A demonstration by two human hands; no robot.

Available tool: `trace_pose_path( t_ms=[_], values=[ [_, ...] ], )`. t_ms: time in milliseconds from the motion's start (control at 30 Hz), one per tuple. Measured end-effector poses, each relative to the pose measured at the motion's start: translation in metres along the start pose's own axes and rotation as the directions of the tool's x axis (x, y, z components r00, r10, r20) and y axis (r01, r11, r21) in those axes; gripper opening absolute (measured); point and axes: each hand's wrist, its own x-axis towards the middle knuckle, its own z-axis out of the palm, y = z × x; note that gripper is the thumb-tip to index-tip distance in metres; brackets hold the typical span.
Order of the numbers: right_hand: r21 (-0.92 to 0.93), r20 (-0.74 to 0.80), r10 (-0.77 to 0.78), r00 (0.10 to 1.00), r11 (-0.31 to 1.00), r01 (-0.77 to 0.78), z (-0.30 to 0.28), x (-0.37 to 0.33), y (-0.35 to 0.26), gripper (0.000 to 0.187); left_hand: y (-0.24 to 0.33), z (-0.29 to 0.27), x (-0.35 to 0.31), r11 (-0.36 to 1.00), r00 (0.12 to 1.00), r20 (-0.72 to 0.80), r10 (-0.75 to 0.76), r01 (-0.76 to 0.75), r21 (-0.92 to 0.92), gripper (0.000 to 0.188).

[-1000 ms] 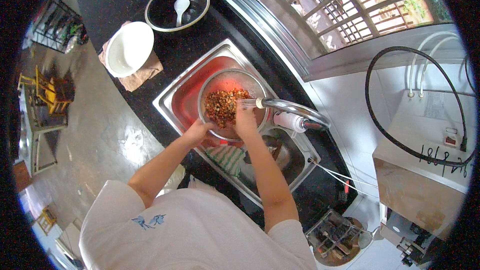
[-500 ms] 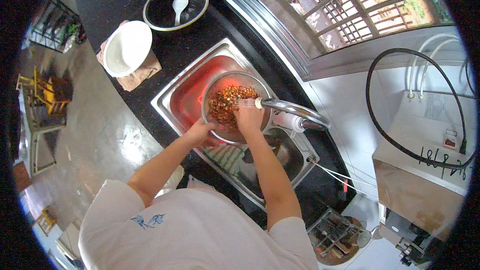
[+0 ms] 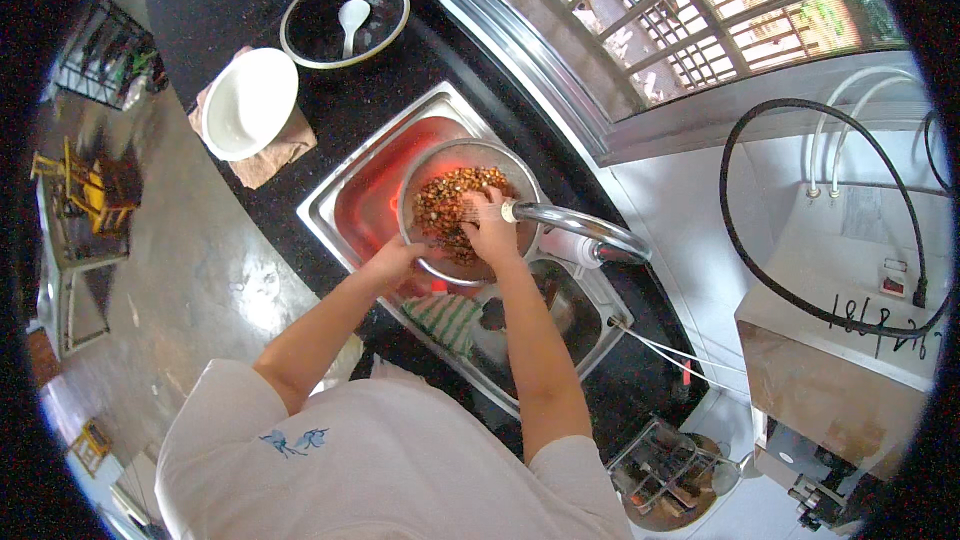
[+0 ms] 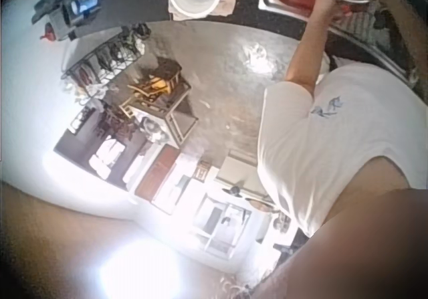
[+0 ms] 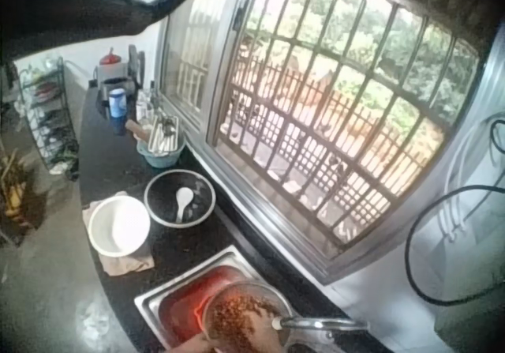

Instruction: The person washes a batch of legumes in a metal strainer under running tap water in a kitchen sink. They use their hands to rub and agitate the legumes to clean them, then pour water from a red plastic pitcher over the strainer to rinse them further.

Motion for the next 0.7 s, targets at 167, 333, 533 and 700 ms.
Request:
trace_pose_path(
  t_ms=[167,333,533,700],
  values=[
    [0.112,-0.252,0.132,0.959,0.988,-0.107,0.009,0.008,0.008,0.06,0.012,0.009,-0.006,0.996,1.0,0.028,0.009,-0.011,0.084,0.037],
    [0.281,-0.04,0.014,0.999,0.96,-0.002,0.013,0.01,-0.031,0.042,0.001,-0.006,0.008,0.988,0.996,0.073,-0.048,0.037,0.148,0.038],
    [0.028,0.008,-0.177,0.984,0.984,0.177,-0.005,-0.015,-0.023,0.05,-0.011,-0.021,0.018,0.999,0.998,0.03,0.052,-0.052,-0.008,0.038],
    [0.206,-0.171,0.335,0.927,0.932,-0.299,0.04,-0.028,-0.002,0.066,0.005,0.004,0.001,0.995,1.0,-0.022,0.009,-0.006,0.1,0.041]
  ],
)
